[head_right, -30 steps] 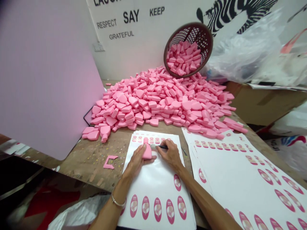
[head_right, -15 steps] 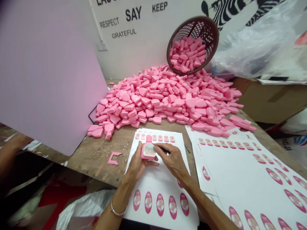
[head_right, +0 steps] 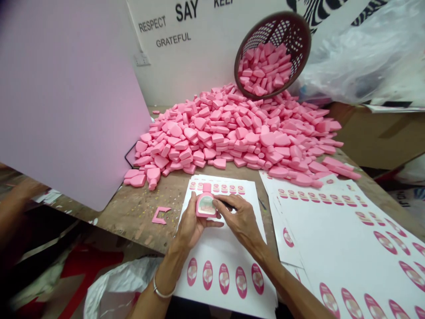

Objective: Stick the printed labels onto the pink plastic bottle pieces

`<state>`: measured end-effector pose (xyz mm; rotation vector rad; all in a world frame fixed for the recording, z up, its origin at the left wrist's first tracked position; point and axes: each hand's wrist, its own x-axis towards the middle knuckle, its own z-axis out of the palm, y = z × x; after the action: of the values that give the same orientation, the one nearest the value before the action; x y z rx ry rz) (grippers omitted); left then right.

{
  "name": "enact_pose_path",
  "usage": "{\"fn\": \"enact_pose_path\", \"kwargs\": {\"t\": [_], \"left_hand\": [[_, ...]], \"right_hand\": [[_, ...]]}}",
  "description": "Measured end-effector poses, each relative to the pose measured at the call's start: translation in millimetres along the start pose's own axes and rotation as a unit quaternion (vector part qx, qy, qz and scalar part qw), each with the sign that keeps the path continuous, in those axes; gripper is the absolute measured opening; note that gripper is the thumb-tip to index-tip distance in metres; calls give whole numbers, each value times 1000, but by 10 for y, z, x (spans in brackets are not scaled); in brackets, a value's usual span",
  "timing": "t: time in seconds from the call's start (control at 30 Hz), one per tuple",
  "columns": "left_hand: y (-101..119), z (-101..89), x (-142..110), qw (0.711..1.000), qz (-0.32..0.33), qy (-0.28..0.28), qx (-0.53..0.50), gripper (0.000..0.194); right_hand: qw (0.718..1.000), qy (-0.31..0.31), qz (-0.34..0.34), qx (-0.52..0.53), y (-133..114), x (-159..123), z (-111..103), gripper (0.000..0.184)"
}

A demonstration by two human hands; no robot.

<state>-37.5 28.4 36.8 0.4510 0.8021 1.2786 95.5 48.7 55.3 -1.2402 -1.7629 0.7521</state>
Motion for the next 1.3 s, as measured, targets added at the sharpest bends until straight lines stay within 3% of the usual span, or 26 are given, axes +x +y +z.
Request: {"fn": "enact_pose_path", "kwargs": {"t": [0.43, 0.57, 0.77, 0.87, 0.93, 1.03, 1.1, 1.17, 1.3], "left_hand": [[83, 25, -38, 999, -1, -43, -4, 56], [100, 22, -84, 996, 30, -79, 23, 31], [74, -14, -118, 992, 61, -102, 41, 27], [81, -28, -158, 994, 40, -101, 25, 27], [94, -22, -196, 994, 26, -101, 21, 26], [114, 16, -256, 994, 1, -107, 20, 26], [129, 28, -311, 993, -11, -112, 29, 33], [145, -15, -407, 993, -15, -105, 58, 38], [164, -309, -792, 983, -75, -63, 155, 32]], "right_hand": [[999, 9, -35, -7, 4, 1, -2, 18], [998, 9, -55, -28, 3, -9, -2, 17], [966, 15, -129, -222, 47, 6, -34, 28], [944, 57, -101, -310, 100, 61, -139, 35], [958, 72, -52, -273, 109, 110, -204, 40], [995, -1, 4, -102, 42, 156, -187, 56], [997, -65, 24, -16, -35, 144, -82, 67], [993, -102, 43, 31, -104, 90, 68, 63], [985, -152, 65, 51, -163, -94, 351, 53]]}}
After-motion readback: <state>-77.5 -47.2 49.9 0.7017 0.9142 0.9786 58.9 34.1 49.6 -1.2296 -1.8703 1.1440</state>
